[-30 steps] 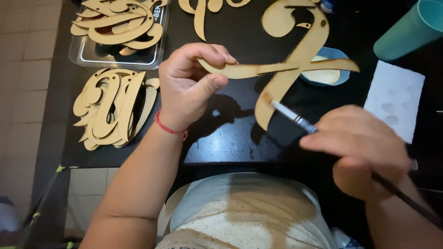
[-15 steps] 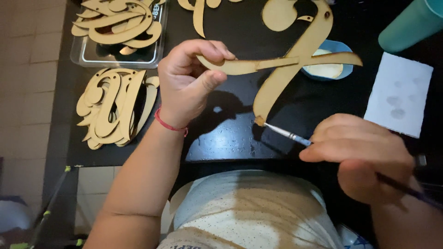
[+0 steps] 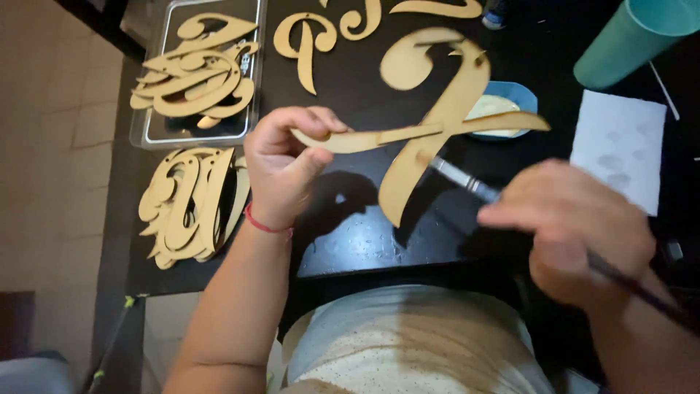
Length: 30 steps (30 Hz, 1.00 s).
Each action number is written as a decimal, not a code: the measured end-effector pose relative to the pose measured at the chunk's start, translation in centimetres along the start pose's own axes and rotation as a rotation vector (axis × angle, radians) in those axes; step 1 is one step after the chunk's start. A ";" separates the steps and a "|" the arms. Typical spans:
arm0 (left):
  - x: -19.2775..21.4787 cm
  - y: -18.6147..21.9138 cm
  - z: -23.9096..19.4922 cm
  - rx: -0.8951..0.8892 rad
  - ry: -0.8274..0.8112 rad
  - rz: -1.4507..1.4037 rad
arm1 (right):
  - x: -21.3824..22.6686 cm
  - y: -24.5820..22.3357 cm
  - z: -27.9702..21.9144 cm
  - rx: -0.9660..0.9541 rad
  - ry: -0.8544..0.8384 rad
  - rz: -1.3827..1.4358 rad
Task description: Applying a white liquid coating to the edges and surfaces of laser-cut wooden letters using a paintbrush.
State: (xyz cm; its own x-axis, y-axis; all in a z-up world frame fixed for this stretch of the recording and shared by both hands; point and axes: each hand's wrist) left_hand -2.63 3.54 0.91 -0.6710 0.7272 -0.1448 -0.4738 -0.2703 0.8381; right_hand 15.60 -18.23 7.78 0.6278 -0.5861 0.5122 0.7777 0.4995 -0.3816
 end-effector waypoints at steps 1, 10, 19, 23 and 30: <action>-0.1 0.1 -0.1 -0.002 -0.013 -0.001 | 0.4 0.1 0.1 -0.002 0.010 -0.008; 0.0 -0.2 -0.2 0.043 -0.007 -0.090 | 0.1 -0.2 -1.0 0.131 -0.120 0.068; 0.0 -0.4 -0.4 0.040 -0.043 -0.132 | 1.6 0.9 -0.2 0.014 0.036 -0.088; -0.1 -0.4 -0.4 0.021 -0.060 -0.084 | 1.4 1.1 0.0 0.017 0.019 -0.051; 0.0 -0.3 -0.6 0.066 -0.102 -0.075 | 1.8 1.3 -0.4 -0.021 -0.065 0.027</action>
State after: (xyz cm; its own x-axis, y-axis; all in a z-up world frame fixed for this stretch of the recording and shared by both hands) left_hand -2.87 3.28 0.36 -0.5717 0.8053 -0.1570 -0.4795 -0.1727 0.8604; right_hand 17.77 -18.86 7.86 0.6460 -0.5295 0.5499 0.7612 0.5010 -0.4119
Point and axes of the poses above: each hand's wrist, its own z-axis towards the middle knuckle, its own x-axis out of the back of the hand, y = z × x, and after that the axes turned 8 degrees about x, right-handed
